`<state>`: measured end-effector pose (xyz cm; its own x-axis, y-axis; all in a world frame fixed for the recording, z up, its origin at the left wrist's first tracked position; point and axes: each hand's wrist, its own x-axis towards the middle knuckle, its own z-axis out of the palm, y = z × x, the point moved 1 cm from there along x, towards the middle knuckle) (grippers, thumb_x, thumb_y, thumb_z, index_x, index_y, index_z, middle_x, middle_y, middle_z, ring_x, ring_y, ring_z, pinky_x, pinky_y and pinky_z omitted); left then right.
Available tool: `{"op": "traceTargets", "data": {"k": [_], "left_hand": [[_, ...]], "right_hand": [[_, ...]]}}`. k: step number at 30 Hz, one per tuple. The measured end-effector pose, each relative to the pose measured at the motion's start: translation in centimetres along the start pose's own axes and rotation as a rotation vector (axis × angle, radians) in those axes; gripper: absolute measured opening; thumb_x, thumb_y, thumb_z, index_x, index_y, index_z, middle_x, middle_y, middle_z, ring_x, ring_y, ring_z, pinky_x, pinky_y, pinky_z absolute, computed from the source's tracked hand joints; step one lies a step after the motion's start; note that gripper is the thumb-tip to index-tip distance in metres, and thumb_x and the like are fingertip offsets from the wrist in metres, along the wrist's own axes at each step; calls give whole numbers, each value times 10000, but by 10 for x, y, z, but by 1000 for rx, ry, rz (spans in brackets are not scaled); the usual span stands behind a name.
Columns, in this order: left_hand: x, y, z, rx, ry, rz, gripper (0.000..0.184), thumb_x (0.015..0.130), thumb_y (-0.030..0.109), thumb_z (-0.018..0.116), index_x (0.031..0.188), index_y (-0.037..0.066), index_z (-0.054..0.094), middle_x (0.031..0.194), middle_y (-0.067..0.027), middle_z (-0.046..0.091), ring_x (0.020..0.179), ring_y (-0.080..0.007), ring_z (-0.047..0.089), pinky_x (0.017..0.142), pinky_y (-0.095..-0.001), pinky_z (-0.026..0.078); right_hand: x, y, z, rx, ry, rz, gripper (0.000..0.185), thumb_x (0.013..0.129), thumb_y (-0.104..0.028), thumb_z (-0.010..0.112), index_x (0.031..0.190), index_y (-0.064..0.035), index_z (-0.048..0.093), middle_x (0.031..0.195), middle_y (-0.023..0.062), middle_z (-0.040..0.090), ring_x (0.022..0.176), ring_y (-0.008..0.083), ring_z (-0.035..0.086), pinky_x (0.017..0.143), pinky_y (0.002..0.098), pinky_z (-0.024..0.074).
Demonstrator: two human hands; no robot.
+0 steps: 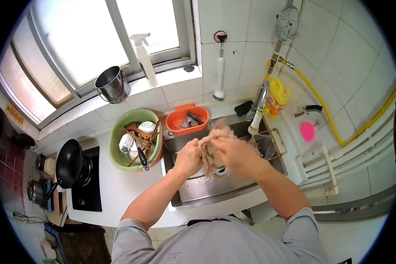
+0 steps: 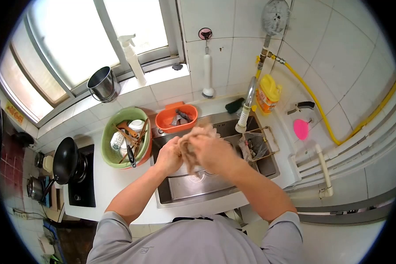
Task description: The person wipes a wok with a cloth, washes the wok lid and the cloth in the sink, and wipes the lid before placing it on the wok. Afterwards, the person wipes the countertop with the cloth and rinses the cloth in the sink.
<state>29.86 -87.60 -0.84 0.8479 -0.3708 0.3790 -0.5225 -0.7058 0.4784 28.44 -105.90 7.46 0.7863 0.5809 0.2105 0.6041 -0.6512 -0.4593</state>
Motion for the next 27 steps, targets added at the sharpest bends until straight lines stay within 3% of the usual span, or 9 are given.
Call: {"op": "traceTargets", "data": {"k": [3, 4, 7, 11, 12, 15, 21, 24, 27], "left_hand": [[-2, 4, -4, -62, 45, -60, 38, 760, 89, 638, 797, 80, 636, 759, -91, 545, 720, -272, 563, 634, -366, 484], [-2, 6, -6, -89, 70, -44, 23, 769, 88, 632, 788, 75, 628, 753, -99, 536, 687, -274, 562, 609, -370, 477], [-2, 7, -7, -98, -15, -33, 34, 764, 80, 637, 787, 61, 620, 757, -104, 533, 683, -279, 562, 611, -370, 476], [1, 18, -14, -93, -56, -4, 85, 717, 55, 666, 784, 47, 615, 765, -105, 532, 691, -290, 565, 616, -364, 478], [1, 18, -15, -97, -58, -3, 97, 706, 51, 675, 782, 42, 614, 769, -105, 533, 692, -292, 566, 617, -364, 478], [2, 15, -18, -83, -34, -36, 122, 686, 66, 691, 785, 40, 625, 779, -94, 534, 699, -301, 578, 608, -389, 485], [10, 7, -41, -91, 17, -58, 119, 707, 85, 715, 790, 30, 651, 765, -96, 537, 680, -284, 579, 589, -373, 469], [18, 8, -61, -173, 131, -23, 87, 702, -26, 693, 766, -8, 636, 705, -80, 500, 645, -205, 523, 567, -327, 426], [26, 18, -88, -180, 155, -126, 70, 721, -23, 689, 751, -8, 627, 703, -64, 480, 626, -174, 494, 578, -327, 429]], "right_hand": [[8, 7, -11, 50, -214, 171, 370, 798, -120, 577, 1157, -37, 536, 1089, 149, 585, 988, 346, 556, 829, 403, 470], [2, 25, 14, -87, 25, -195, 351, 791, -129, 611, 1125, -42, 548, 1070, 150, 594, 999, 339, 554, 844, 412, 455], [10, 15, 29, -74, -108, -123, 318, 784, -222, 635, 1025, -47, 525, 1064, 145, 598, 984, 310, 584, 811, 417, 475], [38, 10, 10, -176, -529, 49, 283, 796, -313, 601, 864, -38, 604, 865, 167, 660, 829, 327, 636, 757, 403, 502], [37, 20, 17, -163, -462, -13, 287, 814, -333, 559, 839, -56, 629, 754, 150, 660, 759, 341, 641, 722, 400, 509], [34, 45, 25, -101, -473, 29, 299, 790, -333, 622, 912, -60, 623, 813, 149, 663, 768, 362, 621, 701, 407, 506], [-9, 118, 44, 514, -48, 177, 279, 782, -79, 612, 1058, -48, 635, 894, 64, 678, 760, 143, 624, 708, 270, 493], [-26, 139, 49, 871, 58, 344, 267, 739, -6, 674, 999, -25, 617, 885, 19, 654, 799, 78, 568, 745, 243, 475], [-40, 174, 71, 908, 224, 430, 228, 742, -20, 673, 961, -13, 610, 888, -13, 629, 822, 68, 563, 755, 244, 477]]}}
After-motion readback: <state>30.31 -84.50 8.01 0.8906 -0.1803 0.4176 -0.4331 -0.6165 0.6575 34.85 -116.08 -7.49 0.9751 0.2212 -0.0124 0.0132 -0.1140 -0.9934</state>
